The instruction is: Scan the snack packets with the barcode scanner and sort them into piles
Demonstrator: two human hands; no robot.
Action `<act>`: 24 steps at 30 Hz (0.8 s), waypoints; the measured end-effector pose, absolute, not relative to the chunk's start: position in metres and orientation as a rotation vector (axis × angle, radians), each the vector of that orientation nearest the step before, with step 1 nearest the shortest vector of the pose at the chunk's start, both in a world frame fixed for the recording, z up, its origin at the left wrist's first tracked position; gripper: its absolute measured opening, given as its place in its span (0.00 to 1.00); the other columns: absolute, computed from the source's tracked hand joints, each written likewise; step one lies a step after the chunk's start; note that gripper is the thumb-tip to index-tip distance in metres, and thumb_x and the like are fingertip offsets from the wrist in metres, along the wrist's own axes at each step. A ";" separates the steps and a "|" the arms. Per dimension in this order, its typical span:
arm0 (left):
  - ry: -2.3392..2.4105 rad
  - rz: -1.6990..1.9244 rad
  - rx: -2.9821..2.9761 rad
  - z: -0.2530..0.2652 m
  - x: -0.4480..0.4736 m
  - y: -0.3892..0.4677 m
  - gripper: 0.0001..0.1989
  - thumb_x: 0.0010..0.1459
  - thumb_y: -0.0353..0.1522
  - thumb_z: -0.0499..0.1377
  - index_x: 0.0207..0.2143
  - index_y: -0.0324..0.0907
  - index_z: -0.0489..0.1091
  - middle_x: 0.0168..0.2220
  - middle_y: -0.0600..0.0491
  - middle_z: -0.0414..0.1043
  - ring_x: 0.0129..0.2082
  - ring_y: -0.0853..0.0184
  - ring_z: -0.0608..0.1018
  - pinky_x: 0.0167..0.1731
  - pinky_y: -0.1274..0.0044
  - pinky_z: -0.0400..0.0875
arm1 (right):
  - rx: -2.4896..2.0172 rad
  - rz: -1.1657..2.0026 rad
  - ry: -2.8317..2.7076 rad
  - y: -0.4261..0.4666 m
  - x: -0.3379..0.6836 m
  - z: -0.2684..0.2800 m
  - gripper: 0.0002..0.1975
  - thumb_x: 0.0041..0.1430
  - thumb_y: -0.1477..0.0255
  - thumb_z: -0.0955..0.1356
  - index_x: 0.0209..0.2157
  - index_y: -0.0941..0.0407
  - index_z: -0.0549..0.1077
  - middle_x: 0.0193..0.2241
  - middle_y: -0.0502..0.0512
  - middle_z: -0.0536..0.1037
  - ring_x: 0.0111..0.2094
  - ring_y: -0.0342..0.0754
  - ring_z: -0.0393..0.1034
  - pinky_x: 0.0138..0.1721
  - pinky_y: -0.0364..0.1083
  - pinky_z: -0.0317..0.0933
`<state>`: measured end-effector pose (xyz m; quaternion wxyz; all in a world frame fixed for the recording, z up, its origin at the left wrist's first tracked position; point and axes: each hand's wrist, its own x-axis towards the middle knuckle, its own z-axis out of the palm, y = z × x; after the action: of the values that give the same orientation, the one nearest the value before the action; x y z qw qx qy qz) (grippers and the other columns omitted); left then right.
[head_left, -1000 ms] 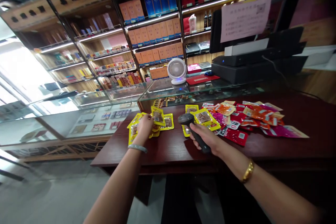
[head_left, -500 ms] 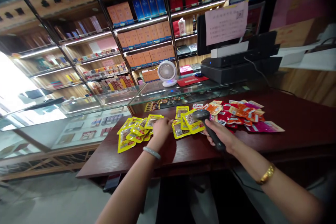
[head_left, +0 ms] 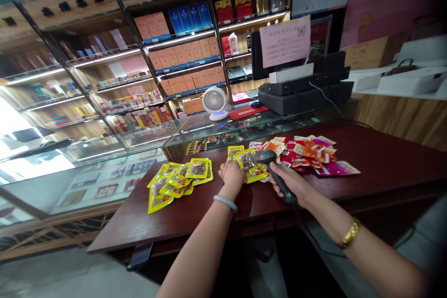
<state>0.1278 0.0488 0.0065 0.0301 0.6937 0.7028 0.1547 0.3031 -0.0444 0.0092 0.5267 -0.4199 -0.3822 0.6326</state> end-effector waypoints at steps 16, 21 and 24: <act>2.177 0.661 1.996 0.004 0.048 0.037 0.13 0.58 0.41 0.58 0.41 0.44 0.65 0.38 0.50 0.77 0.43 0.59 0.77 0.40 0.72 0.60 | -0.933 1.595 -1.026 -0.020 0.236 0.030 0.18 0.59 0.54 0.67 0.30 0.53 0.61 0.18 0.44 0.68 0.13 0.38 0.61 0.11 0.37 0.56; 2.293 0.689 1.936 0.016 0.001 0.045 0.12 0.59 0.42 0.56 0.41 0.45 0.67 0.39 0.49 0.78 0.44 0.57 0.77 0.41 0.70 0.61 | -0.911 1.633 -1.072 -0.011 0.211 0.025 0.18 0.59 0.53 0.67 0.30 0.54 0.62 0.19 0.44 0.69 0.13 0.37 0.61 0.11 0.37 0.57; 2.434 0.742 1.825 0.027 -0.042 0.055 0.15 0.59 0.44 0.54 0.42 0.46 0.68 0.40 0.46 0.78 0.45 0.54 0.77 0.42 0.68 0.62 | -0.880 1.679 -1.107 -0.011 0.199 0.019 0.18 0.59 0.53 0.66 0.31 0.54 0.63 0.19 0.43 0.68 0.12 0.37 0.61 0.11 0.36 0.56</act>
<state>-0.0422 0.0550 0.0270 0.0051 0.5828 0.7773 0.2369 0.1992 -0.0112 0.0194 0.4557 -0.3567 -0.4488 0.6810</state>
